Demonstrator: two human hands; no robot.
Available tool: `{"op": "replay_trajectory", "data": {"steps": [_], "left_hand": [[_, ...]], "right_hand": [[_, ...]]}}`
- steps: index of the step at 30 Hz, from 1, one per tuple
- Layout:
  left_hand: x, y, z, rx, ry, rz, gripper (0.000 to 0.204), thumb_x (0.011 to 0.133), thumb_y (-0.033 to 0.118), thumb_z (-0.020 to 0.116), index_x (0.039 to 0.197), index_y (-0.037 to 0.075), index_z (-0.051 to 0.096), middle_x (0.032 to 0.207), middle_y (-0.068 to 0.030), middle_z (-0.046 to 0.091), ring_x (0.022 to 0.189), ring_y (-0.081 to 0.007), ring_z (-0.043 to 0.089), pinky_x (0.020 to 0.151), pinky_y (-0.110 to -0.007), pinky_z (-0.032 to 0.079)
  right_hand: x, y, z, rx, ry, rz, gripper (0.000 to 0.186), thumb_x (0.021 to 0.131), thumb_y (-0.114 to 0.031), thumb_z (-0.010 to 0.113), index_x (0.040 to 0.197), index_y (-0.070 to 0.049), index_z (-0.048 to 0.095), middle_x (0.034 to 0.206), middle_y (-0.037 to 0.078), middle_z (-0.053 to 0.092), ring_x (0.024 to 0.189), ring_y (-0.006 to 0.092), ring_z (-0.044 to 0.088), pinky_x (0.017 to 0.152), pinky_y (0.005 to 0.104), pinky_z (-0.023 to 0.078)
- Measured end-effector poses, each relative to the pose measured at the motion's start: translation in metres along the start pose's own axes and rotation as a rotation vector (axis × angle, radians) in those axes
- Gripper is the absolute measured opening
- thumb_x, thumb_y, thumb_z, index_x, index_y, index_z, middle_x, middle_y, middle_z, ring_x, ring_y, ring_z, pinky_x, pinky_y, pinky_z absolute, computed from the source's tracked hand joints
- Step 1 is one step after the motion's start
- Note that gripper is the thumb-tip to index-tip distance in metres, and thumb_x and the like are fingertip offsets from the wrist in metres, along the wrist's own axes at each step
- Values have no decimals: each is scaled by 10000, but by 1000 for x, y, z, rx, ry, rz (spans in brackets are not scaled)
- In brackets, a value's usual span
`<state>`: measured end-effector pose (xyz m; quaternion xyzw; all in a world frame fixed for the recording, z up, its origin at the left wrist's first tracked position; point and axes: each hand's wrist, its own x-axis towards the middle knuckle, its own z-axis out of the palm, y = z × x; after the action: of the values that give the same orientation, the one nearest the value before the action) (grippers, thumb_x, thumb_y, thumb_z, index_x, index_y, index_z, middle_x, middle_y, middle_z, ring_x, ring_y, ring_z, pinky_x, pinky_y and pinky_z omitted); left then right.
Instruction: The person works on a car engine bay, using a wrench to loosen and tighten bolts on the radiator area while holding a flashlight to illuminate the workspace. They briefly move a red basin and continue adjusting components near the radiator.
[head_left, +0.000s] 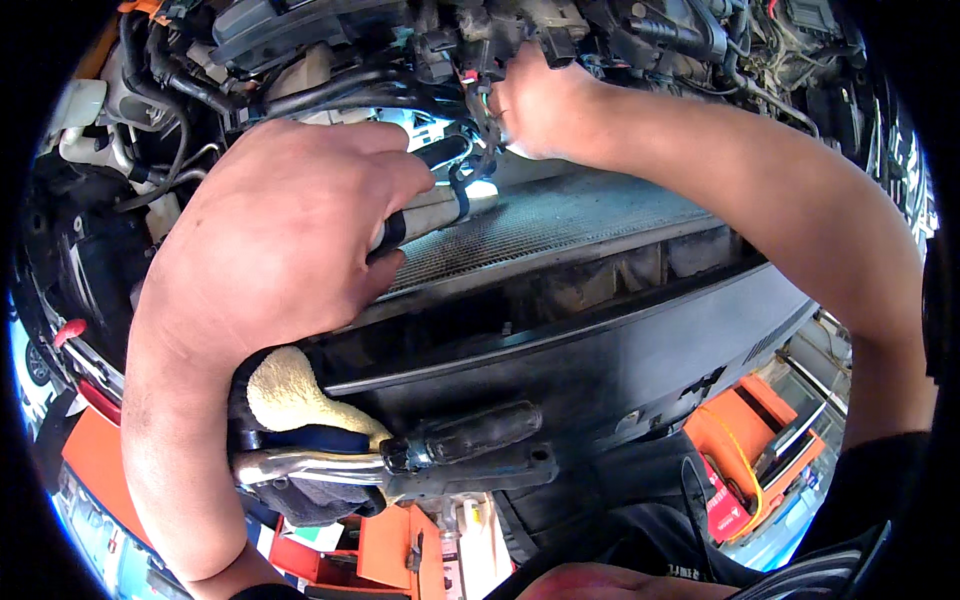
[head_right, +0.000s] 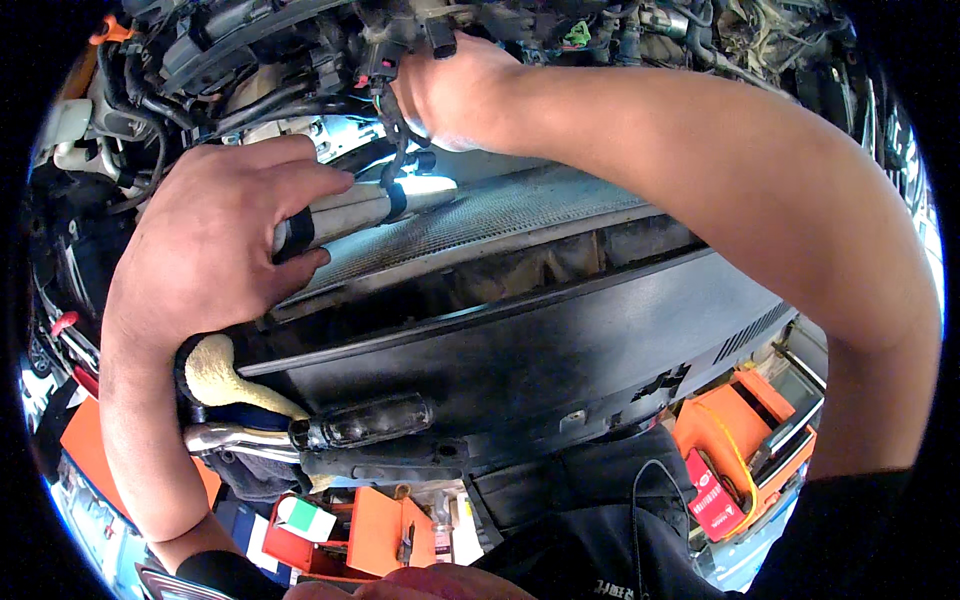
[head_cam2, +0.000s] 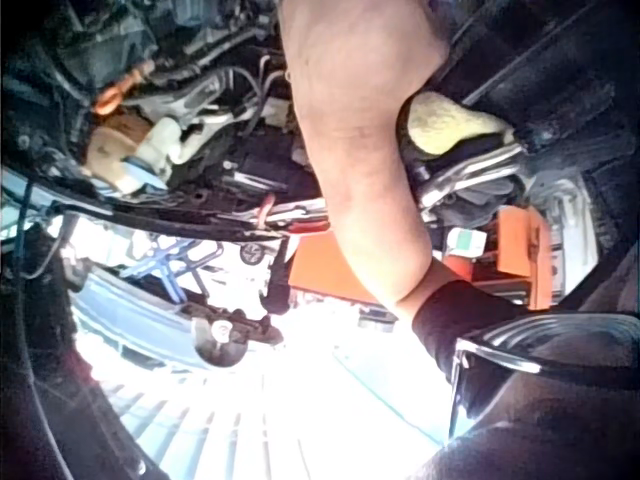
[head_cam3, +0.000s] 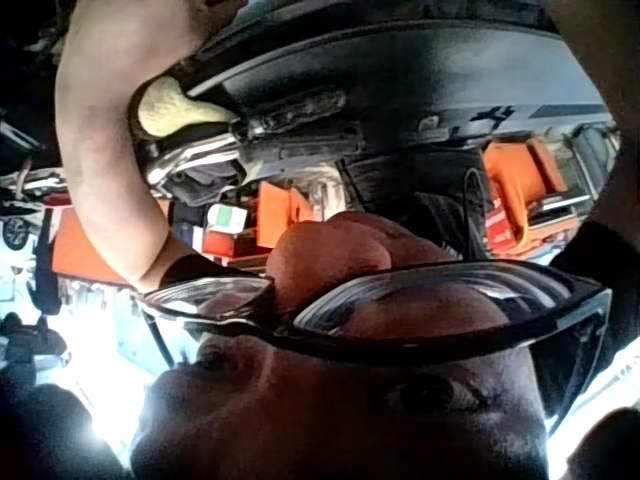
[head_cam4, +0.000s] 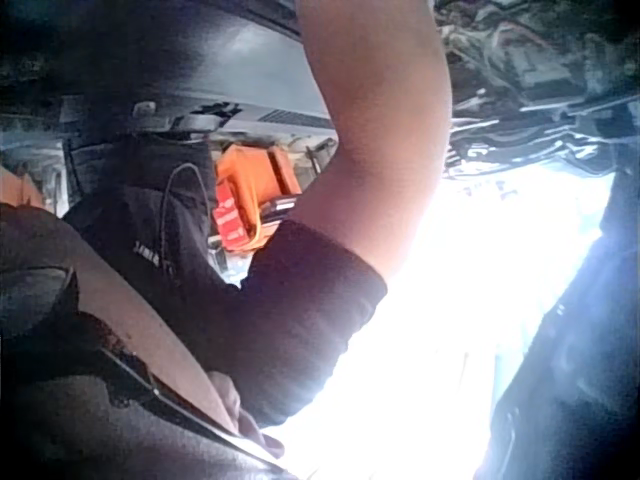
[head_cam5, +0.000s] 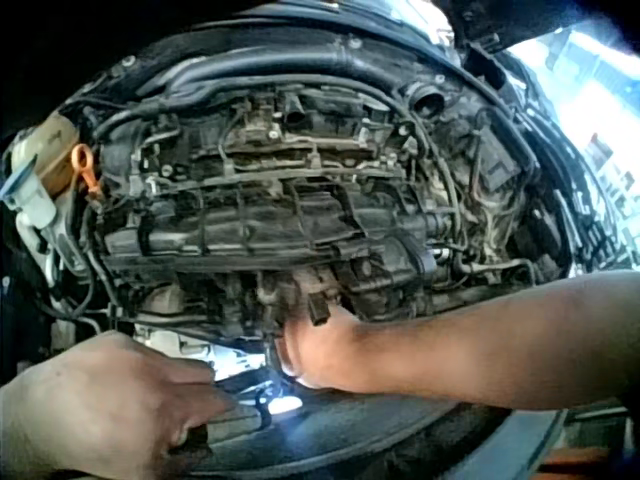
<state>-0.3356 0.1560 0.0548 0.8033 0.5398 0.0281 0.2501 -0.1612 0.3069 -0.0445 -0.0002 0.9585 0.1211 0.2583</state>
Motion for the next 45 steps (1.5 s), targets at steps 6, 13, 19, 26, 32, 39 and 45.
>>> {"op": "replay_trajectory", "data": {"steps": [6, 13, 19, 26, 32, 39, 45], "left_hand": [[1, -4, 1, -25, 38, 53, 493, 635, 85, 835, 1112, 51, 713, 928, -115, 647, 804, -339, 661, 693, -441, 530], [1, -1, 0, -21, 14, 24, 489, 645, 75, 834, 1117, 42, 710, 905, -126, 636, 796, -340, 667, 685, -435, 533], [3, -6, 2, -27, 13, 44, 498, 639, 77, 835, 1116, 31, 703, 912, -141, 640, 826, -361, 662, 696, -445, 526], [5, -2, 2, -65, -13, 17, 517, 617, 54, 839, 1114, 22, 702, 925, -159, 651, 862, -396, 658, 725, -458, 523], [3, -2, 1, -63, -41, -20, 556, 602, 35, 841, 1141, 12, 706, 953, -172, 666, 880, -388, 676, 747, -450, 539], [4, 2, -1, -78, -33, -55, 540, 596, 37, 838, 1122, 6, 720, 958, -174, 667, 857, -376, 680, 741, -438, 543], [9, 0, 2, -91, -30, -42, 547, 585, 35, 840, 1120, 9, 729, 945, -173, 660, 824, -367, 677, 718, -417, 537]], "right_hand": [[-13, -16, 32, -84, 507, 179, 343, 779, -179, 698, 1050, 32, 712, 976, 150, 734, 876, 279, 706, 777, 444, 595], [10, 27, 83, -489, 540, -138, 237, 918, -264, 602, 1051, -178, 778, 915, 109, 726, 840, 319, 725, 730, 485, 585], [32, 42, 113, 250, 638, -10, 222, 821, -318, 607, 844, -100, 643, 833, 70, 634, 828, 288, 628, 812, 479, 524], [40, 44, 128, 11, 762, 91, 199, 937, -374, 539, 968, -184, 590, 945, 32, 606, 940, 227, 579, 881, 353, 493], [36, 44, 127, -127, 632, 42, 256, 937, -336, 554, 1102, -149, 613, 1079, 90, 620, 1048, 284, 582, 954, 407, 481], [34, 45, 110, -29, 657, 54, 350, 939, -285, 549, 1238, -108, 592, 1238, 174, 579, 1144, 375, 555, 1014, 498, 445], [16, 43, 100, 24, 635, 96, 448, 940, -242, 545, 1355, -73, 573, 1373, 247, 543, 1226, 452, 532, 1065, 576, 415]]}}
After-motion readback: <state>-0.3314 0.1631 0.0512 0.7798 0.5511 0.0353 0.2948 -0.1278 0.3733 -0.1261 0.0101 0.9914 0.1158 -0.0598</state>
